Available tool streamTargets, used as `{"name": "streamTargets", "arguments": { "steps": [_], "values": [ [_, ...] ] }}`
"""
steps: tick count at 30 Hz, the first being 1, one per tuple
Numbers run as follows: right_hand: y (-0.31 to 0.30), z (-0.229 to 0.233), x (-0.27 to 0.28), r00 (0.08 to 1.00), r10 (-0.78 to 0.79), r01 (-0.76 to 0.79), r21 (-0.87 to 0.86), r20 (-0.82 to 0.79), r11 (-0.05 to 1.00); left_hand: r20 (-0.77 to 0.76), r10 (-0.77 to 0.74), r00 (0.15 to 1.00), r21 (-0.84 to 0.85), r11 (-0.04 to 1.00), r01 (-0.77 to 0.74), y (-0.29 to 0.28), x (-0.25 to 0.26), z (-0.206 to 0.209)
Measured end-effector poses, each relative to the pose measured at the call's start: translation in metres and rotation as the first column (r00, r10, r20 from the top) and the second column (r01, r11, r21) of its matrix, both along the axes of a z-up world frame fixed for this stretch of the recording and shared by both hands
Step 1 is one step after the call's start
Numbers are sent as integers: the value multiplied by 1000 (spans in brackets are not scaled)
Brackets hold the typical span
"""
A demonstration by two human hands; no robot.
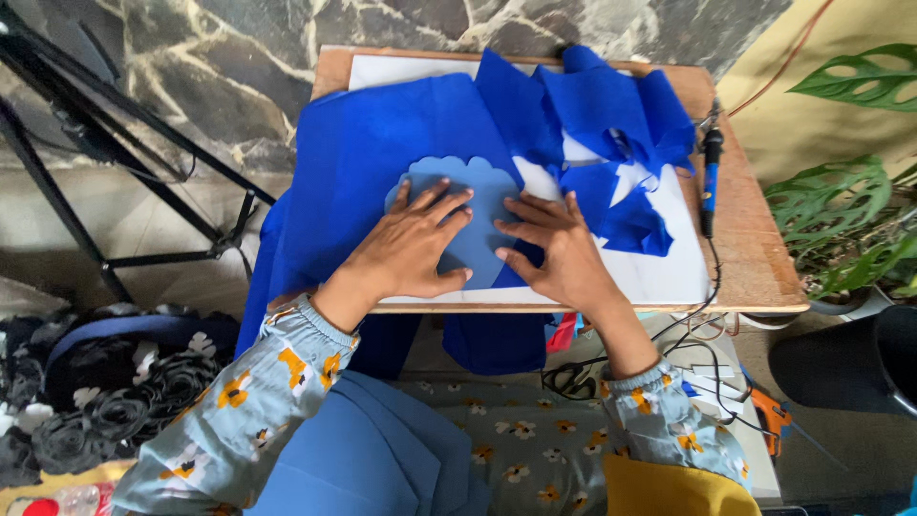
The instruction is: The person uses a heated tool to cut petal-like shapes from blue fabric while following a light-blue template on a wooden table.
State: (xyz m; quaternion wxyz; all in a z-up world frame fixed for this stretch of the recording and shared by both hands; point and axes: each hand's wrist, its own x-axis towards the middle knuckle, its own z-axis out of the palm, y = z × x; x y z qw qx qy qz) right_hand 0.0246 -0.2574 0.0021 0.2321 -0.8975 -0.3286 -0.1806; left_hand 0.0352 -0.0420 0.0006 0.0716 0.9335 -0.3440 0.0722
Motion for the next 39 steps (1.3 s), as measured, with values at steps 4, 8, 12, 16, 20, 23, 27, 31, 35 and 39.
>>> {"name": "streamTargets", "arguments": {
  "steps": [4,8,12,16,20,23,27,31,35,39],
  "values": [
    [-1,11,6,997,11,-6,60,-78,998,36,-5,999,20,1000,4,-2,-3,0],
    [-5,-5,48,908,-416,416,-23,-53,909,17,-20,1000,34,999,20,-2,-8,6],
    [24,0,85,710,-693,616,-366,-127,698,17,-31,999,37,999,30,-3,-11,10],
    [36,-8,120,664,-734,653,-370,-140,661,9,-36,999,39,999,36,-2,-9,8],
    [45,18,110,742,-671,645,-268,-4,715,22,-33,999,31,999,32,-1,-8,5],
    [44,23,117,769,-632,569,-349,-98,745,33,-31,999,17,999,30,-2,-7,1],
    [23,1,155,764,-628,549,-362,-148,753,1,-38,999,-8,999,38,0,-9,4],
    [8,-17,179,773,-632,613,-309,49,727,0,-29,1000,-9,1000,29,0,-10,7],
    [3,11,161,703,-664,700,-86,256,709,-13,-40,999,-39,998,39,0,-10,8],
    [3,15,165,856,-509,516,89,-86,852,-17,-37,999,-37,999,36,-2,-10,9]
  ]
}}
